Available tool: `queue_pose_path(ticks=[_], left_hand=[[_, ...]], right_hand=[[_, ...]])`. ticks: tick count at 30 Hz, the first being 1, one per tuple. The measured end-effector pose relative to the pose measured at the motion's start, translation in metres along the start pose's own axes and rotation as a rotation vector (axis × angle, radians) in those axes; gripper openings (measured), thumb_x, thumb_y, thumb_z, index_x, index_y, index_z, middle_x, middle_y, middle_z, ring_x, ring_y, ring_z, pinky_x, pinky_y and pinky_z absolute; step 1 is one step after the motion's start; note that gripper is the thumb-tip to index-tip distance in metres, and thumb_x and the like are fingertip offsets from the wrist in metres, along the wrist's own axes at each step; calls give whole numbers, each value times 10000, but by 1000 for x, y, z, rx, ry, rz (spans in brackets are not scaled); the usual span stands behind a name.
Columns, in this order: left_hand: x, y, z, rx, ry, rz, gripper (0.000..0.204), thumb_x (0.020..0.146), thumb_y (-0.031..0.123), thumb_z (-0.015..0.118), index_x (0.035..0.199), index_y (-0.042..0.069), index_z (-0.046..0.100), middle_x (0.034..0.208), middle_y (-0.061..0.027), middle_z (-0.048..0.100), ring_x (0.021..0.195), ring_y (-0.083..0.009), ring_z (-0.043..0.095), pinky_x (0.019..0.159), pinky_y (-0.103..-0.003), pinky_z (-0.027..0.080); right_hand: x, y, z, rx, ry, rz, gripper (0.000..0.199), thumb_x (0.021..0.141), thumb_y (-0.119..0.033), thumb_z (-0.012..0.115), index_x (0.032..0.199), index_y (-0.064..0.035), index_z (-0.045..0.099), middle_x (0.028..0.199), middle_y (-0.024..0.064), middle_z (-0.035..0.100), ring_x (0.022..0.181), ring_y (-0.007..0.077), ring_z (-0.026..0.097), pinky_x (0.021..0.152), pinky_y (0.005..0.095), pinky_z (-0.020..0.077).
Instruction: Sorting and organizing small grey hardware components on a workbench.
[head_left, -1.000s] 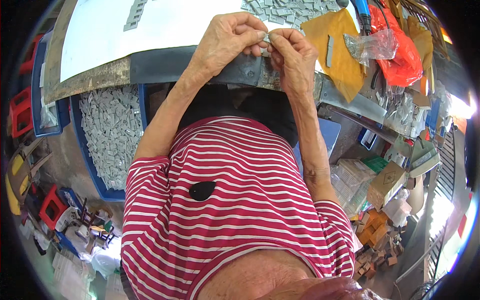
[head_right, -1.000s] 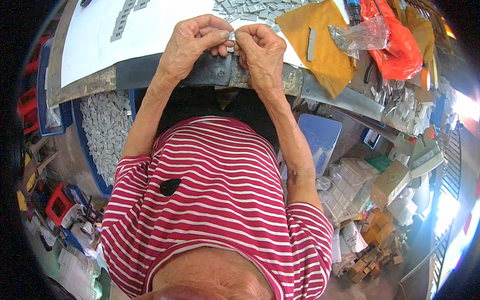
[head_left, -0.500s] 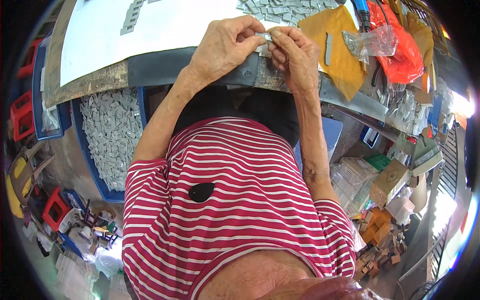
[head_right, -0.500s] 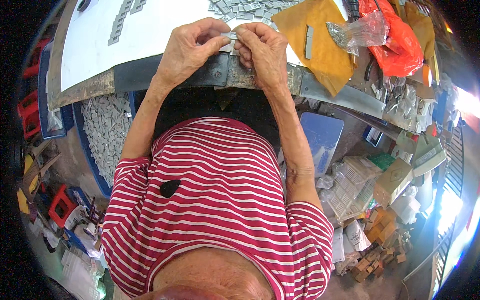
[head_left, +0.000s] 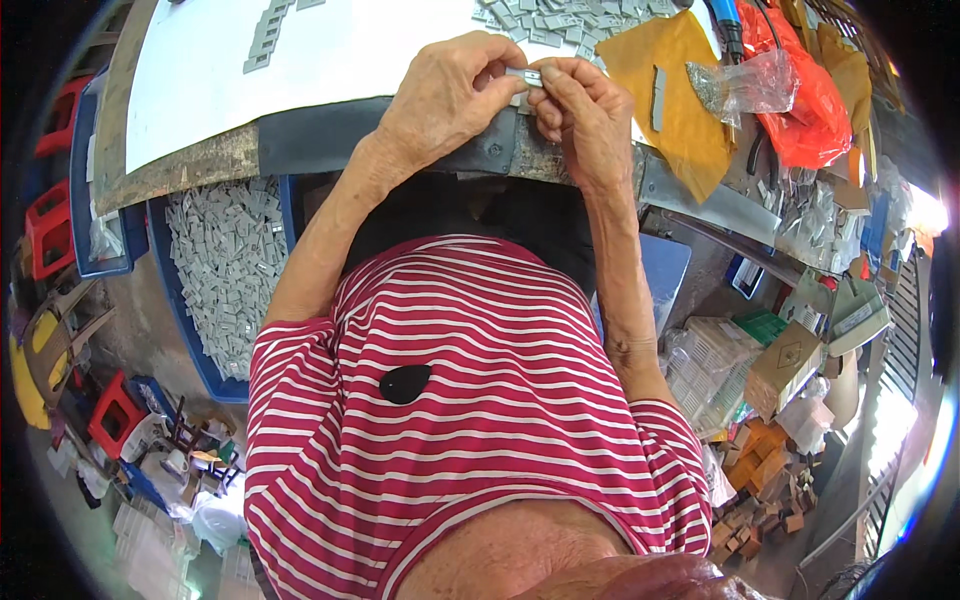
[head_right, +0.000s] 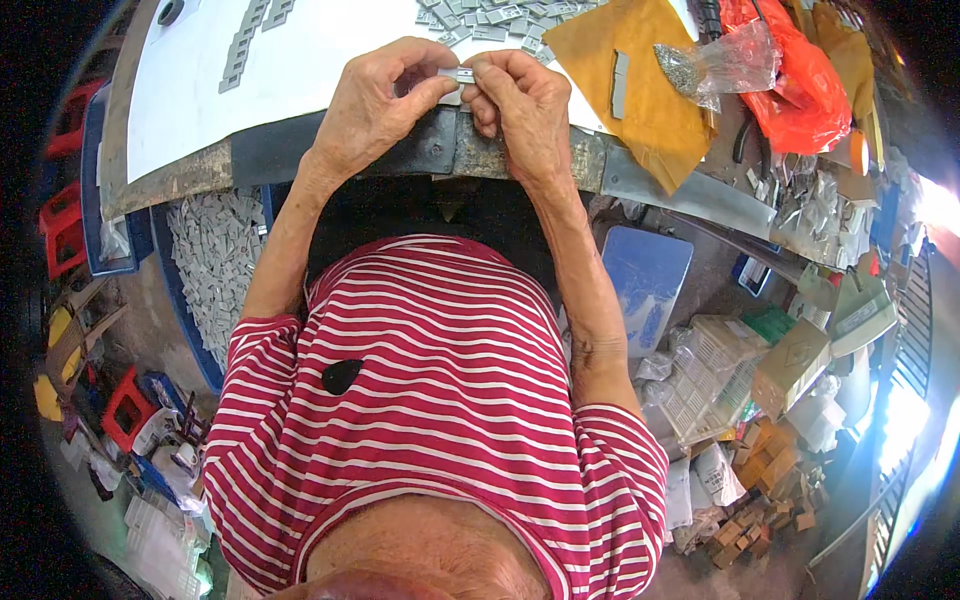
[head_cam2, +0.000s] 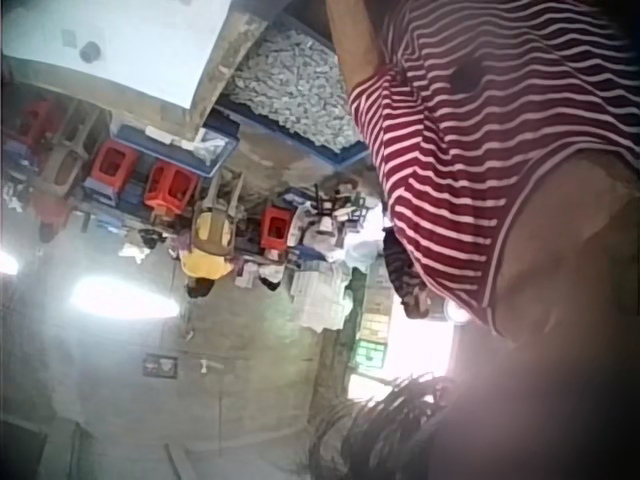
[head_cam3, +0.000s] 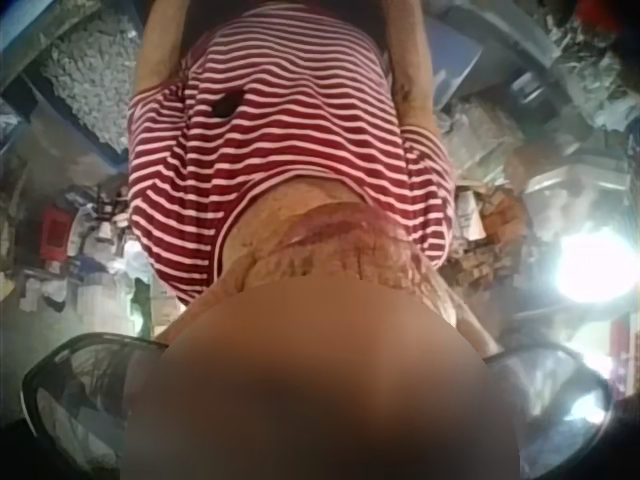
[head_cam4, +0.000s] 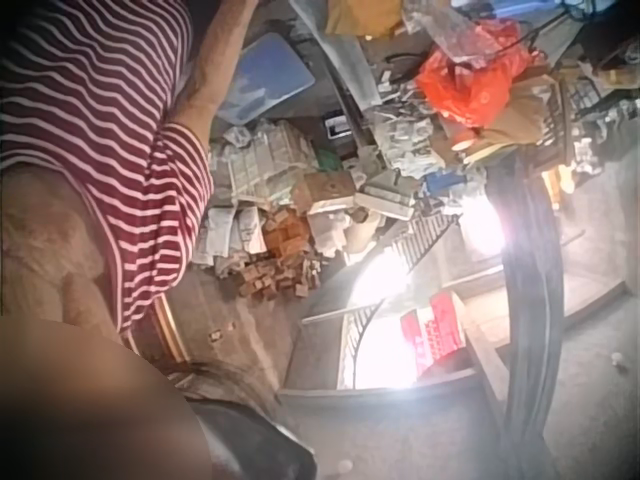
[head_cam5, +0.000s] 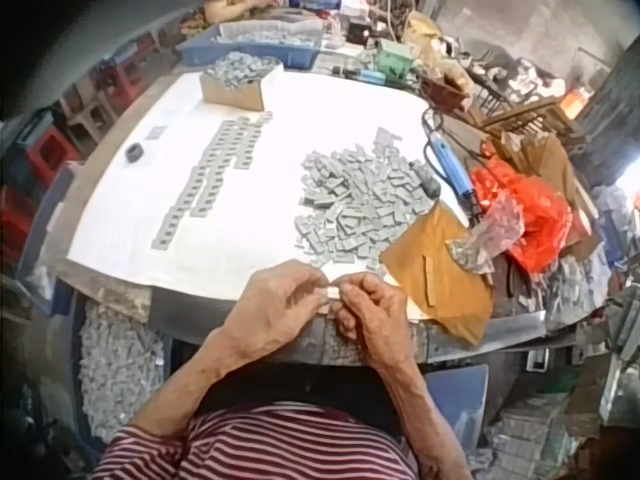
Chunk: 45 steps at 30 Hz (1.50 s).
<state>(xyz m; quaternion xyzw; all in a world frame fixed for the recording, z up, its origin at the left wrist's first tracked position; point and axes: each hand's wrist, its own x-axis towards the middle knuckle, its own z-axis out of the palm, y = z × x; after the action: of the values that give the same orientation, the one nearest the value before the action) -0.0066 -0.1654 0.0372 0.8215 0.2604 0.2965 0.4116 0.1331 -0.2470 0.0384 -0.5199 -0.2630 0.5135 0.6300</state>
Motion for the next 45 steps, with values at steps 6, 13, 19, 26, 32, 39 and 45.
queue_pose_path(ticks=[6,13,19,26,32,39,45], left_hand=[[4,-4,-12,37,11,16,197,769,118,609,933,9,596,762,-63,588,652,-129,537,602,-240,445],[16,-34,-42,203,186,0,189,781,145,596,913,10,605,770,-71,600,669,-137,551,614,-260,451],[33,-70,-57,466,258,4,164,744,122,609,872,19,607,767,-86,549,661,-181,548,620,-286,453],[46,-76,-62,623,257,86,123,724,90,601,828,24,607,792,-104,553,703,-232,559,646,-328,447],[63,-90,-68,838,314,109,89,699,107,630,779,70,627,761,-48,569,744,-232,557,647,-356,433],[83,-105,-78,1061,316,65,89,692,140,639,780,125,633,772,-7,571,800,-195,543,658,-395,371],[89,-121,-84,1066,357,92,75,692,146,638,766,140,631,790,10,579,830,-181,537,707,-388,325]], right_hand=[[2,-6,9,-84,22,25,198,847,-102,513,944,68,541,690,80,565,515,83,468,449,197,378],[-4,-7,8,-110,-11,23,190,845,-74,503,954,81,526,713,80,557,537,77,468,460,194,377],[-7,-7,4,-115,-50,10,173,841,-55,501,951,75,531,710,74,556,535,74,463,456,192,374],[-11,-9,-2,-110,-49,40,162,839,-53,505,938,69,542,715,72,561,527,64,455,448,184,362],[-18,-9,-7,-107,-44,71,153,837,-42,499,932,68,545,712,74,560,521,65,452,437,184,360],[-24,-4,-13,-95,-50,74,175,842,-70,525,957,59,548,723,70,563,523,61,455,440,172,346],[-24,-4,-13,-76,-45,81,173,842,-75,528,953,56,550,717,68,559,519,60,451,438,171,346]])
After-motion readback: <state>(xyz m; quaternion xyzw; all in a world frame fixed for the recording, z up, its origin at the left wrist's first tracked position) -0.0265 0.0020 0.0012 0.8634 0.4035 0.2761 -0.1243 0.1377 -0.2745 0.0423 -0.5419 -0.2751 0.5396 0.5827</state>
